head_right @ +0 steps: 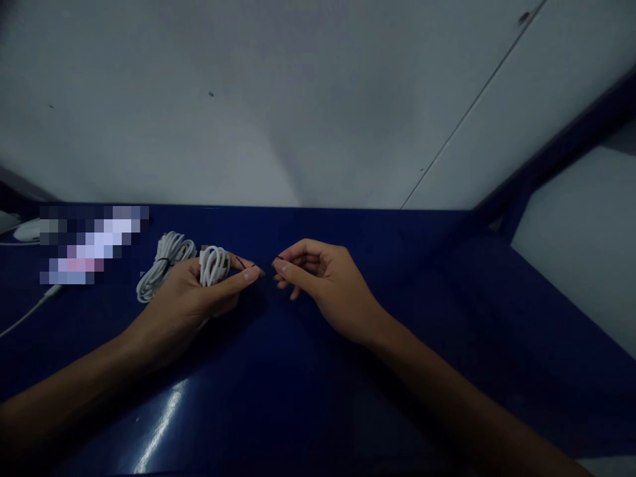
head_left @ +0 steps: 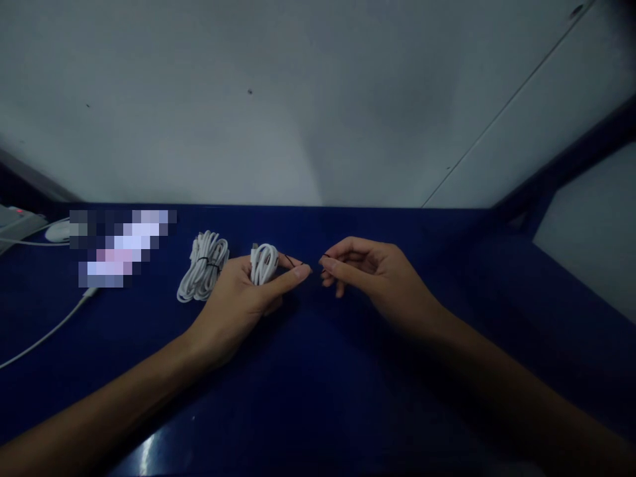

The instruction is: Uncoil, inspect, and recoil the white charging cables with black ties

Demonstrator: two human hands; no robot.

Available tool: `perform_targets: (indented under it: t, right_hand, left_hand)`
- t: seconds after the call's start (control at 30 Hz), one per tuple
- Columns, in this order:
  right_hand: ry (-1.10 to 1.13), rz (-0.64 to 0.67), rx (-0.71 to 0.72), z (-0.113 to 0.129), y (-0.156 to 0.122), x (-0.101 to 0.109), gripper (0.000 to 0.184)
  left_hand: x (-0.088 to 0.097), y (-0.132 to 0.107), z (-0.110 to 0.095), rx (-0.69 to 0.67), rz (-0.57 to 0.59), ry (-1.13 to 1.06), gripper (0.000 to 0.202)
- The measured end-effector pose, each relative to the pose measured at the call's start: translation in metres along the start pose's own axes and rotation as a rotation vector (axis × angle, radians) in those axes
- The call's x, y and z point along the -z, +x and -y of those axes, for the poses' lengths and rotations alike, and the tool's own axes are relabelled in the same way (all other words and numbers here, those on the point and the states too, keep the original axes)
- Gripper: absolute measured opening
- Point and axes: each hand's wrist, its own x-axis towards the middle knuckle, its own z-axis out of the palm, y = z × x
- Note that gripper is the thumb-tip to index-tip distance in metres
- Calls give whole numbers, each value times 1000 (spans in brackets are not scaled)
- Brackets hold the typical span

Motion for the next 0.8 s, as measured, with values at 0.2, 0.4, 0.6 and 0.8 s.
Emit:
perform_targets:
  t: [0.2, 0.4, 0.6, 0.8]
  right_hand:
    - [33, 25, -23, -2, 1, 5, 21]
    - [87, 90, -112, 1, 1, 10, 21]
    - [8, 103, -130, 8, 3, 19, 23]
    - [-134, 164, -140, 14, 3, 33, 29]
  left_hand:
    - [2, 1, 2, -50, -5, 31, 31]
    - [3, 0, 0, -57, -16, 75, 31]
    - [8, -2, -2, -29, -5, 131, 35]
    - [9, -4, -1, -39, -30, 199, 32]
